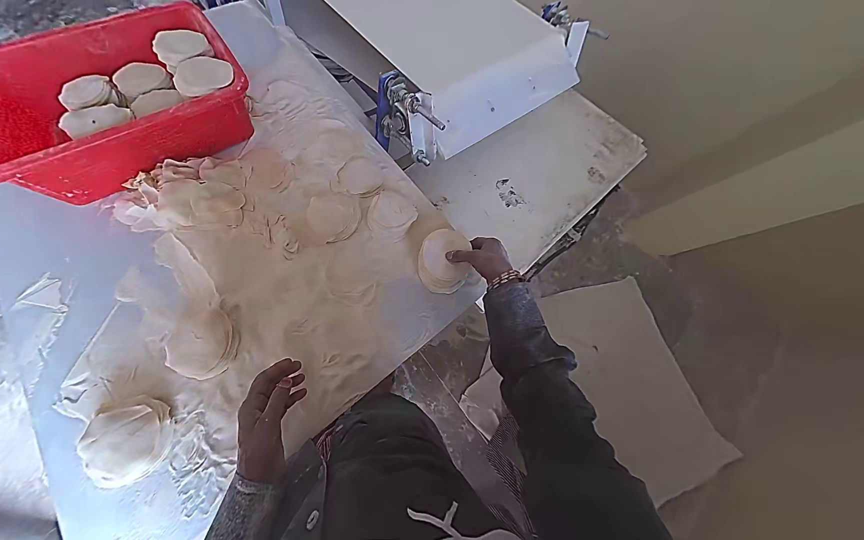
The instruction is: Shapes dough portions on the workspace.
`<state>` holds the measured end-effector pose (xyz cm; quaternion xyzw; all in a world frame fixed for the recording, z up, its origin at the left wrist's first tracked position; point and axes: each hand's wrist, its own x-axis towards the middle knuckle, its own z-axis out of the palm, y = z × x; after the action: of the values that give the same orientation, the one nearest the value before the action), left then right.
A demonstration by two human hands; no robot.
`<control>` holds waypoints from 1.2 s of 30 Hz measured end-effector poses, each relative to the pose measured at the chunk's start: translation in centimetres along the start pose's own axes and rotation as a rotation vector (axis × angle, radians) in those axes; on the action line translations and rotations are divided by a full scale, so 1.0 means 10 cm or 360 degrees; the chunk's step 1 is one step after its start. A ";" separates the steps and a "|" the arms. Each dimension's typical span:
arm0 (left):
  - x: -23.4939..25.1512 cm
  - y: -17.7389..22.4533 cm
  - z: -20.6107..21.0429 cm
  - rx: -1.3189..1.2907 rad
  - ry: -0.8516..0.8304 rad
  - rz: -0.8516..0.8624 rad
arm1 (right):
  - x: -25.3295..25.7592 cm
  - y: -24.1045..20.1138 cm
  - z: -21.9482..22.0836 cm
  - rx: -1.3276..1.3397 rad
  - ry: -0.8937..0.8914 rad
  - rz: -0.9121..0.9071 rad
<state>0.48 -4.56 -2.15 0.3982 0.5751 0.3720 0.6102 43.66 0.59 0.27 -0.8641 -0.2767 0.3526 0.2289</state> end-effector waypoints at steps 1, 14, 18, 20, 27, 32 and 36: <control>-0.01 0.01 0.04 0.0015 0.0018 0.0004 | 0.01 0.00 0.00 0.0016 -0.0012 -0.0042; 0.40 0.19 1.12 -0.0840 -0.0142 -0.0216 | -1.08 -0.61 0.68 0.0833 -0.0895 -0.0838; 0.27 0.14 1.26 -0.1248 -0.0202 -0.0114 | -1.16 -0.45 0.88 0.0708 -0.0901 -0.0668; 0.19 0.12 1.26 -0.1040 -0.0112 -0.0240 | -1.19 -0.33 0.94 0.0643 -0.0880 -0.0598; 0.08 0.12 0.91 -0.0147 -0.0122 -0.0239 | -1.32 -0.06 1.15 0.0830 -0.0969 -0.0584; -0.05 0.33 0.43 0.0170 -0.0243 0.0049 | -1.54 -0.05 1.41 0.1245 -0.1435 -0.0283; -0.10 0.32 0.04 0.0191 -0.0163 0.0081 | -1.77 0.00 1.80 0.1481 -0.1702 -0.0209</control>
<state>0.87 -4.20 1.21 0.4671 0.5542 0.3315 0.6040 19.83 -7.08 -2.85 -0.3670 -0.2234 0.7953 0.4277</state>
